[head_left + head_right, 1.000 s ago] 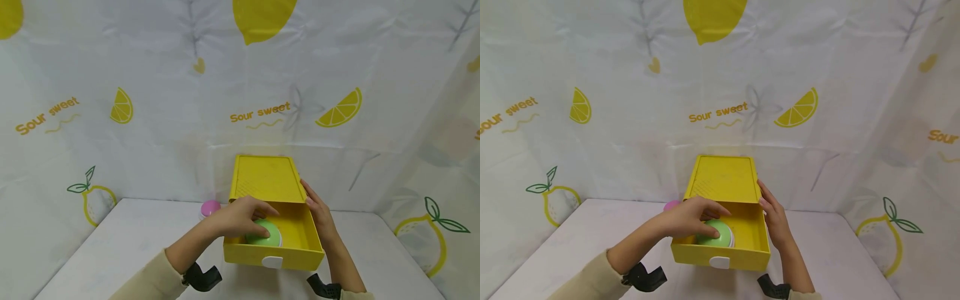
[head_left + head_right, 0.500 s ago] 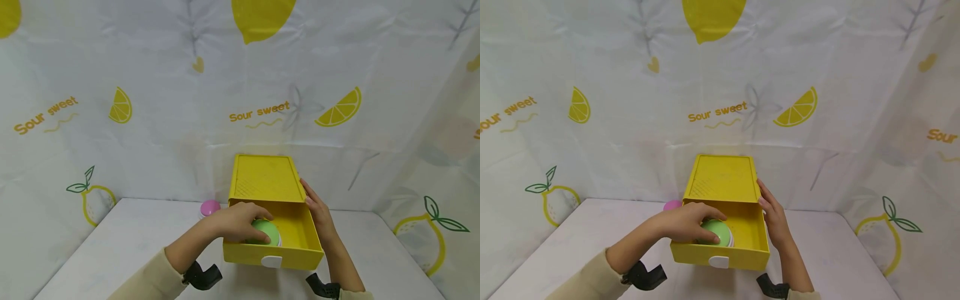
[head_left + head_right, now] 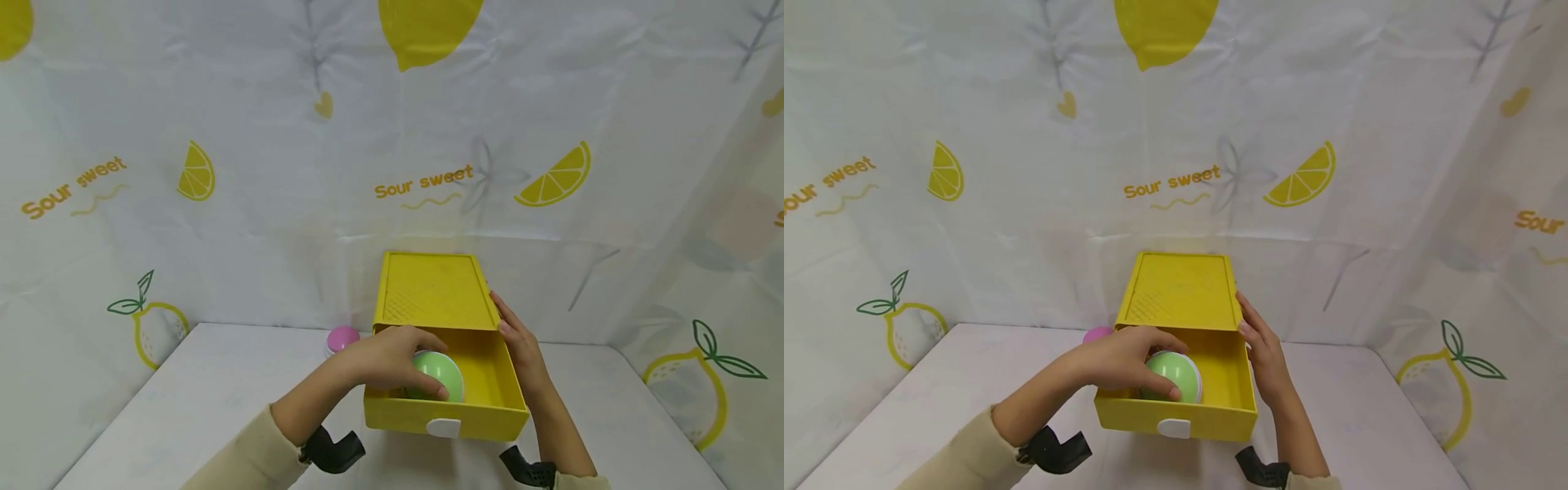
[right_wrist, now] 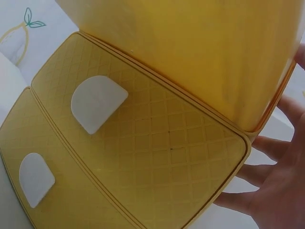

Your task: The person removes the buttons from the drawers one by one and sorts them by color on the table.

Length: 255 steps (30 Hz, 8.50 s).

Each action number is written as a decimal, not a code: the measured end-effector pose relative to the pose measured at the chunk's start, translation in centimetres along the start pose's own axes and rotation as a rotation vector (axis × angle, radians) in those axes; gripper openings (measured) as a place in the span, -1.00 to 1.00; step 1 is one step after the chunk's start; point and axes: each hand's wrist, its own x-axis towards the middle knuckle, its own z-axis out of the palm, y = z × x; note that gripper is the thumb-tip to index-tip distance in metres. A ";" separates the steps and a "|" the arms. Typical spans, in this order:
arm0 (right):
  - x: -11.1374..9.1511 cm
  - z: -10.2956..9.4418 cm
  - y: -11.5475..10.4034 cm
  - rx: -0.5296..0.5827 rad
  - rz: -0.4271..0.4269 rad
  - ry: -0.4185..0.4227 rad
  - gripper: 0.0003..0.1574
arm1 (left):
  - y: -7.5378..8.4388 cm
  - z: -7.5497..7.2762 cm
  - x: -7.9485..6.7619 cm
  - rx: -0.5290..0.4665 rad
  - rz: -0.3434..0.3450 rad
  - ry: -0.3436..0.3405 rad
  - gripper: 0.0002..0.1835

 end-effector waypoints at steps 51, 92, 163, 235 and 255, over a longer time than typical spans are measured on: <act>-0.2 0.6 -0.9 0.037 0.027 0.008 -0.30 | -13.2 1.2 -7.5 -0.775 -0.228 0.759 -0.44; -0.3 0.5 -0.7 0.117 -0.011 -0.037 -0.30 | -21.4 9.5 -2.6 -0.302 -0.459 0.733 -0.41; 0.1 0.3 -0.7 0.088 -0.008 -0.027 -0.30 | -4.5 8.8 -8.1 -0.341 0.550 0.701 -0.82; -0.1 0.2 -0.7 -0.226 -0.053 0.078 -0.14 | -5.5 7.6 1.8 -0.419 0.144 0.779 -0.83; -0.1 0.2 -0.6 -0.239 -0.034 0.090 -0.17 | -8.0 12.2 2.3 -0.532 0.024 0.735 -0.85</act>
